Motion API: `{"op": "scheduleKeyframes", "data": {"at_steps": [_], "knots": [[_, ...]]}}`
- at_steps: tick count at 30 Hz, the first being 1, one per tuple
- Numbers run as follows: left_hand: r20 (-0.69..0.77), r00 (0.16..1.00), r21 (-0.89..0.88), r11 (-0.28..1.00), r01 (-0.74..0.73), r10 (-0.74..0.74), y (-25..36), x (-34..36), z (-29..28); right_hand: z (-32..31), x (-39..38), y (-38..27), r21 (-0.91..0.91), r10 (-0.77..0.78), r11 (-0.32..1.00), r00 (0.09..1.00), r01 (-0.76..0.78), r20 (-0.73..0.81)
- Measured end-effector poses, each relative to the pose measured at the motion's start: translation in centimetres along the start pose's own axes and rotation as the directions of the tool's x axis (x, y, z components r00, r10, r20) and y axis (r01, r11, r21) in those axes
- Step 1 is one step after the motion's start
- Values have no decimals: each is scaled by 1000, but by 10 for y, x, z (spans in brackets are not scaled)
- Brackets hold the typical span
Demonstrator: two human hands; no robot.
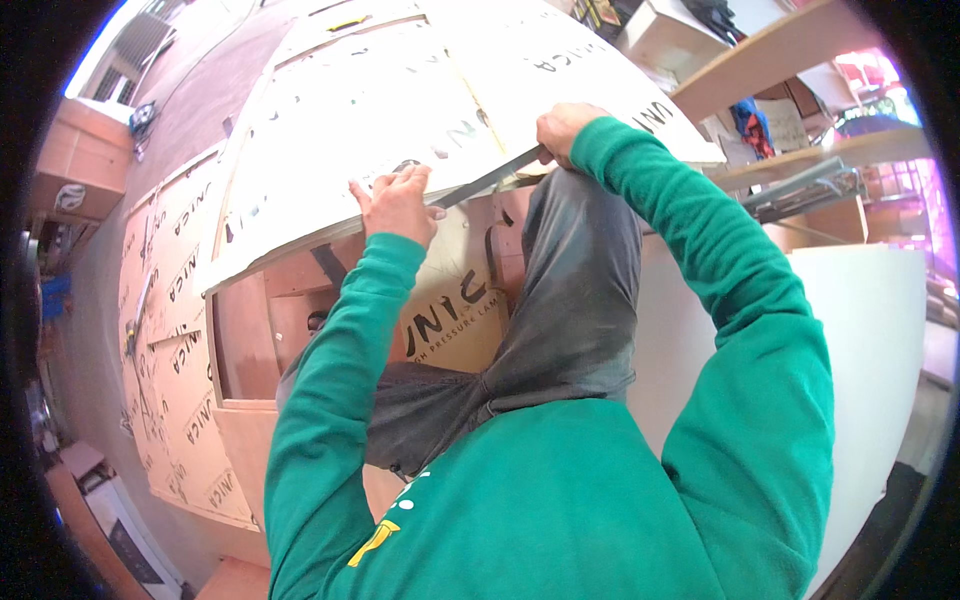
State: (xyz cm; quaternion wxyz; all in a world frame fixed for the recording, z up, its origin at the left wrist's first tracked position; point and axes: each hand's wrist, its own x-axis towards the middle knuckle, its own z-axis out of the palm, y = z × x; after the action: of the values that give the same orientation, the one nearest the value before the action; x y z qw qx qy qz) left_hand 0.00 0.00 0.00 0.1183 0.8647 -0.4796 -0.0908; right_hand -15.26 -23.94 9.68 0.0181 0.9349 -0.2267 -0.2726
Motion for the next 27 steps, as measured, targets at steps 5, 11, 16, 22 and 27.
{"op": "scheduleKeyframes", "data": {"at_steps": [5,11,16,22,27], "knots": [[-96,995,9,1000,-20,21,-11,-3,9,0,-1,-8,-81,-42,996,997,37,-62],[-263,956,126,987,-98,129,-8,-5,21,19,-11,21,23,-131,990,954,142,-270],[-341,910,35,970,-239,237,4,-47,-19,-10,-57,-32,180,-155,946,865,269,-478],[-503,863,-480,817,-320,43,35,-73,-30,-65,-89,-96,-53,-401,891,727,451,-558],[-281,950,-836,520,-173,-136,4,-74,-37,-70,-73,-109,371,-208,750,728,548,-654]]}}
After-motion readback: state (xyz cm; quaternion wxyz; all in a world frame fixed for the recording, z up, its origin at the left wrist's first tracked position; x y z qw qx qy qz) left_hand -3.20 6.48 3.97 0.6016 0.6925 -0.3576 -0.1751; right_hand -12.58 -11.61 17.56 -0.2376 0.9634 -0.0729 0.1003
